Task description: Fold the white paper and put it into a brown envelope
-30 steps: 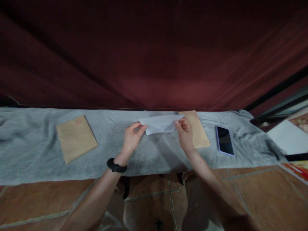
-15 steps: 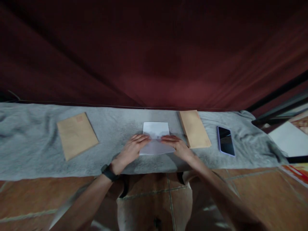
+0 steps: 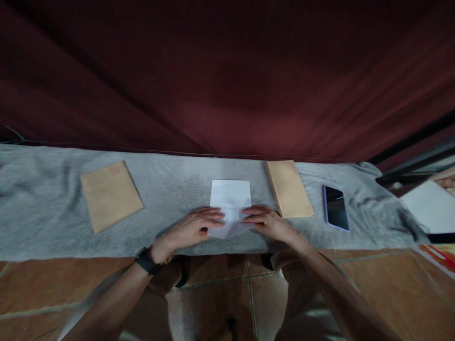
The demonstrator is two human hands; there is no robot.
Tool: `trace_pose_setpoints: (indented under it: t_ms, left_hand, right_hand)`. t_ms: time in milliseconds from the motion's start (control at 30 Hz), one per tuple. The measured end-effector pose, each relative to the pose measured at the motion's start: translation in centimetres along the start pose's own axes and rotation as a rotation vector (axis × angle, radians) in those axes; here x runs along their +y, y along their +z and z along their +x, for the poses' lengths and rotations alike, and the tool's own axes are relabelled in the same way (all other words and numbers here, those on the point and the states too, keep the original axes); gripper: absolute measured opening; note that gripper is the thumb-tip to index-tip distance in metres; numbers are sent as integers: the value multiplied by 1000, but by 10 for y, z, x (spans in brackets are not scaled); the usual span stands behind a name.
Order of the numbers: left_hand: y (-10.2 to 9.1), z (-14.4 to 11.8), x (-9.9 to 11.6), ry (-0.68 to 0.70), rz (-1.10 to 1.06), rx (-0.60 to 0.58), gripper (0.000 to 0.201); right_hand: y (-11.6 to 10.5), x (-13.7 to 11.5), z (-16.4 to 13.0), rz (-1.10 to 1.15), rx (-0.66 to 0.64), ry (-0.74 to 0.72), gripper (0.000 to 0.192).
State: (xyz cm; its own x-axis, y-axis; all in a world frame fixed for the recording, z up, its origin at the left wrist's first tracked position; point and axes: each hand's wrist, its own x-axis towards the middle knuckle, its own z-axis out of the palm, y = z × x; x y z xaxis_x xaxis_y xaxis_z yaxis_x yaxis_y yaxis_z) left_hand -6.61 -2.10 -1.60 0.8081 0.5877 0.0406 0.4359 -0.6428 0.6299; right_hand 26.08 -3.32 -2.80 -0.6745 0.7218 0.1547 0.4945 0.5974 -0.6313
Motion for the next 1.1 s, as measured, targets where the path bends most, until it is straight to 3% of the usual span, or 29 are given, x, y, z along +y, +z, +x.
trace_pose_setpoints:
  t_ms: [100,200,300,533,700,833,1100]
  left_hand:
    - [-1,2,-3,-73,-105,64,30]
    - [-1,4,-2,-211,-234,144,32]
    - [3,8,0,-379,-330,209,39]
    - [18,29,0,-611,-201,480,44]
    - [12,45,12,-729,117,456,36]
    - [7,56,18,-822,201,430,30]
    - [10,64,15,-869,237,492,55]
  right_hand:
    - [3,2,1,78,92,67,18]
    - [7,4,3,116,134,208,40]
    - [10,5,8,113,176,328,46]
    - [13,-3,26,-56,228,570,39]
    - [14,-12,42,-282,153,748,34]
    - [12,-19,53,-390,77,857,36]
    - [7,-23,62,-404,46,944,39]
